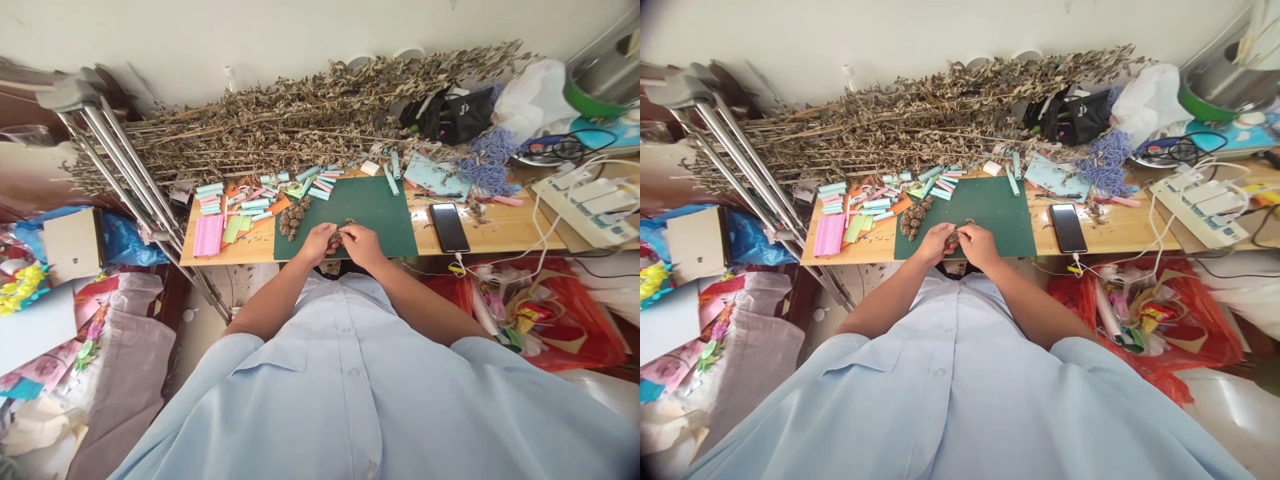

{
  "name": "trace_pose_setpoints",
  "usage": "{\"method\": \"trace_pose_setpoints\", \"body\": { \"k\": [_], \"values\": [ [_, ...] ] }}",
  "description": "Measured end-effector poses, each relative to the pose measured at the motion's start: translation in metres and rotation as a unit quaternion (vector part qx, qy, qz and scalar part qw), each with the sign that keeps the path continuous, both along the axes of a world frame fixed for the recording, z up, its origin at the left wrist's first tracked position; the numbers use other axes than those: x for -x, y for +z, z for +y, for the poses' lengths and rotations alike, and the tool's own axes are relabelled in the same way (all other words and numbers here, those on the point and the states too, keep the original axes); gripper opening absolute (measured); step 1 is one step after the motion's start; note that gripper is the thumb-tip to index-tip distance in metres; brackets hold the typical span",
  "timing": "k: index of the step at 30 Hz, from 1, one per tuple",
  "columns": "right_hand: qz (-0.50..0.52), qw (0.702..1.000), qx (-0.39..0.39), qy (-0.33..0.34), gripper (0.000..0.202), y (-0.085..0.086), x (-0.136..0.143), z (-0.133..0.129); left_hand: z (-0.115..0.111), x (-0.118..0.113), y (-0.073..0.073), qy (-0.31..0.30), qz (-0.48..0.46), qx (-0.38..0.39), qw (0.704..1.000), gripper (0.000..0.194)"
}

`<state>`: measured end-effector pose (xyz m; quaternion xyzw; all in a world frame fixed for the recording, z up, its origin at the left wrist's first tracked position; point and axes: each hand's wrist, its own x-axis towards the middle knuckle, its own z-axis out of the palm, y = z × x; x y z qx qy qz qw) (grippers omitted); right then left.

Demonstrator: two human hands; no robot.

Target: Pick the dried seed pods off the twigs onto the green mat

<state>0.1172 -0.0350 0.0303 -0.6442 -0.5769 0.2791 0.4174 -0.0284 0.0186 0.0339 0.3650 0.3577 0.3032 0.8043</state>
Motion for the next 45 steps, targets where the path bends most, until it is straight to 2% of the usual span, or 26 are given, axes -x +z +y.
{"method": "trace_pose_setpoints", "body": {
  "k": [2,5,11,13,16,18,20,22,24,26,29,32,35,38,42,45],
  "values": [
    [-0.076,0.996,-0.032,0.039,0.021,0.005,-0.003,-0.002,0.001,0.000,-0.002,-0.003,-0.006,-0.005,1.000,0.032],
    [-0.133,0.988,-0.041,0.069,0.021,0.007,-0.004,-0.003,0.001,0.000,-0.006,-0.005,-0.007,-0.013,1.000,0.033],
    [-0.199,0.977,-0.049,0.060,0.023,0.004,0.001,-0.002,-0.001,-0.002,-0.009,0.007,0.026,-0.025,0.999,0.028],
    [-0.168,0.984,-0.042,0.032,0.019,0.003,0.002,0.001,-0.001,-0.001,-0.007,0.010,0.027,-0.023,0.999,0.027],
    [-0.026,0.999,0.013,-0.020,0.014,-0.001,0.003,0.006,-0.002,0.000,-0.001,0.004,0.006,-0.003,1.000,0.030],
    [0.082,0.994,0.070,-0.029,0.016,-0.003,0.003,0.008,-0.002,0.001,0.003,0.002,-0.005,0.010,1.000,0.032],
    [0.130,0.987,0.089,-0.019,0.019,-0.004,0.002,0.008,-0.002,0.002,0.005,0.008,-0.008,0.015,1.000,0.035],
    [0.097,0.994,0.047,0.001,0.020,-0.003,0.001,0.006,-0.003,0.002,0.005,0.014,-0.010,0.013,1.000,0.036],
    [0.012,0.999,-0.023,0.035,0.021,-0.001,-0.001,0.003,-0.003,0.002,0.003,0.013,-0.011,0.007,1.000,0.037],
    [-0.081,0.991,-0.075,0.070,0.021,0.000,-0.002,0.000,-0.003,0.001,0.000,0.010,-0.007,-0.002,1.000,0.036],
    [-0.177,0.976,-0.097,0.083,0.023,0.001,-0.001,-0.001,-0.004,-0.001,-0.005,0.019,0.018,-0.020,0.999,0.034],
    [-0.213,0.971,-0.093,0.058,0.020,-0.002,0.003,0.000,-0.005,-0.002,-0.007,0.028,0.054,-0.031,0.998,0.032],
    [-0.165,0.983,-0.074,0.001,0.013,-0.006,0.008,0.003,-0.005,-0.002,-0.005,0.029,0.060,-0.032,0.997,0.030],
    [-0.033,0.998,-0.019,-0.052,0.011,-0.007,0.010,0.006,-0.005,-0.001,-0.002,0.026,0.038,-0.015,0.999,0.028],
    [0.155,0.983,0.078,-0.061,0.014,-0.004,0.009,0.007,-0.006,0.002,0.000,0.017,0.009,-0.005,1.000,0.028],
    [0.167,0.981,0.086,-0.039,0.019,-0.001,0.006,0.005,-0.006,0.002,-0.002,0.017,-0.004,-0.009,1.000,0.029]
  ]
}}
